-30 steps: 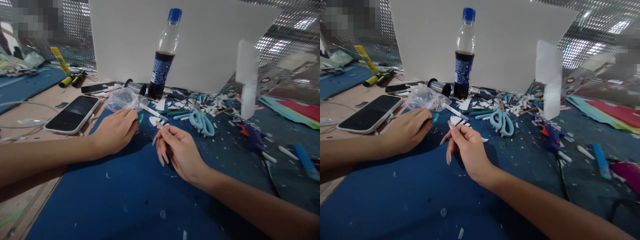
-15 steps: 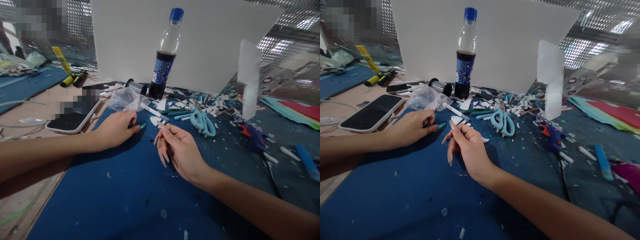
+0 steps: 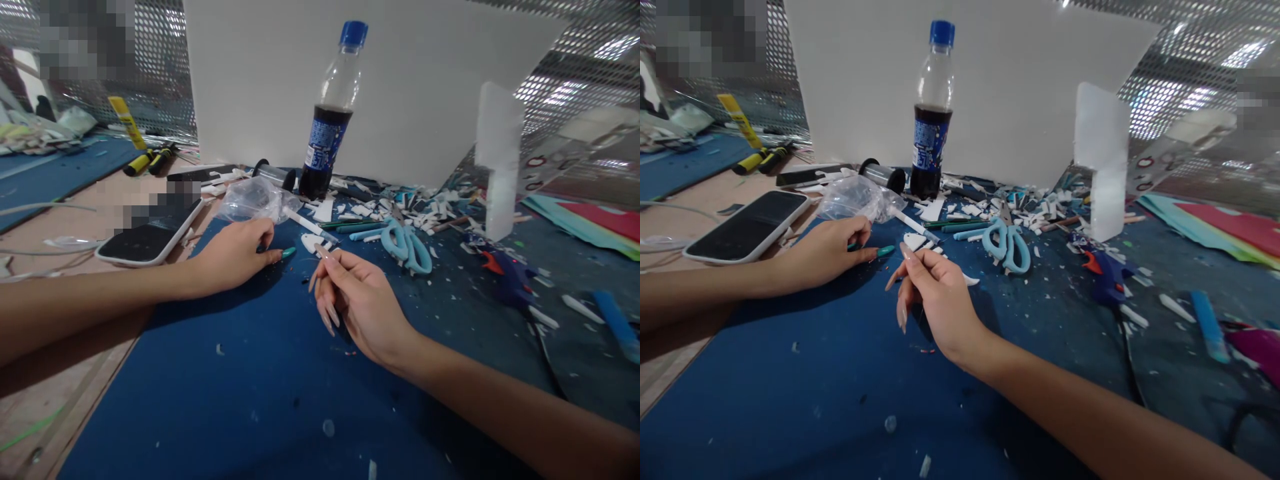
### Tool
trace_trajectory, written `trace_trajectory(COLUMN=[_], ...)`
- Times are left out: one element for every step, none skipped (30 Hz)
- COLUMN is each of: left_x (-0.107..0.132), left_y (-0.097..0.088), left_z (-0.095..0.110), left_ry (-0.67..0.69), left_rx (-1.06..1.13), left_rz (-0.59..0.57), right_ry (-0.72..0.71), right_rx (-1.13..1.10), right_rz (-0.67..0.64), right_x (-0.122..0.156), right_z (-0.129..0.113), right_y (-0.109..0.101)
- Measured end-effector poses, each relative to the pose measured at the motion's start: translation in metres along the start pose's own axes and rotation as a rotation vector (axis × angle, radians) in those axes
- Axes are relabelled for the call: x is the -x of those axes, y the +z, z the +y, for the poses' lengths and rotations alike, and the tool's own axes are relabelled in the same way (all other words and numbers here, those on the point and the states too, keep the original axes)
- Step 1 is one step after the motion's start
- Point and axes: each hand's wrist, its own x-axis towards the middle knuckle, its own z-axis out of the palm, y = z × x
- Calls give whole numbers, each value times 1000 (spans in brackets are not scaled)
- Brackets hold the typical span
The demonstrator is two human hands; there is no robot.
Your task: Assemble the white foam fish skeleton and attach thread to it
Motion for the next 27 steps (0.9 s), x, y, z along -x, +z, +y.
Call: trace_trajectory(left_x=[-1, -1, -1, 0, 1, 3, 4, 6, 7, 8, 8, 7, 6, 4, 2, 0, -2, -4, -6, -7, -7, -8, -8, -7, -7, -6, -5], left_y=[0, 0, 0, 1, 1, 1, 1, 1, 1, 2, 2, 3, 3, 3, 2, 1, 0, -2, -3, -5, -6, -7, -7, -8, -7, -7, -6], left_z=[-1, -1, -1, -1, 0, 1, 2, 3, 4, 5, 5, 4, 3, 2, 0, -1, -2, -2, -2, -2, -1, 0, 1, 2, 3, 3, 4], left_ry=[-13, -24, -30, -30, -22, -3, 27, 67, 116, 168, 217, 259, 288, 303, 308, 301, 287, 266, 242, 218, 193, 165, 139, 114, 97, 91, 93], left_rx=[1, 2, 1, -4, -15, -34, -63, -99, -139, -177, -210, -231, -238, -229, -205, -170, -130, -89, -51, -18, 12, 41, 67, 84, 91, 87, 74], left_rz=[9, 23, 44, 68, 91, 113, 131, 141, 143, 134, 116, 89, 56, 21, -22, -67, -109, -148, -181, -206, -223, -233, -238, -233, -219, -200, -182], right_ry=[0, 1, 3, 3, 4, 4, 4, 1, -3, -5, -6, -7, -4, -4, -2, -1, -1, 0, 0, 2, 6, 8, 12, 13, 14, 16, 16], right_rx=[-2, -4, -4, -2, 3, 8, 12, 14, 14, 13, 10, 6, 3, -1, -5, -8, -10, -11, -13, -15, -14, -13, -11, -8, -4, -2, -3], right_rz=[-1, -1, -1, 1, 4, 5, 4, 5, 4, 4, 3, 3, 3, 4, 3, 2, 0, -2, -5, -8, -9, -7, -6, -3, -1, -2, -6], right_x=[0, 1, 1, 1, 1, 1, 1, 1, 0, 0, 0, 0, 0, 0, 0, 0, 0, 0, 0, 0, 0, 0, 0, 0, 0, 0, 0], right_z=[0, -1, -1, -1, -1, -1, -1, -1, -1, -1, 0, 0, 0, 0, 0, 0, 0, -1, -1, -1, -1, 0, 0, 0, 0, 0, 0], right_y=[0, 1, 1, 2, 2, 2, 2, 2, 2, 1, 1, 1, 1, 1, 1, 2, 2, 2, 2, 2, 2, 2, 2, 1, 1, 1, 1])
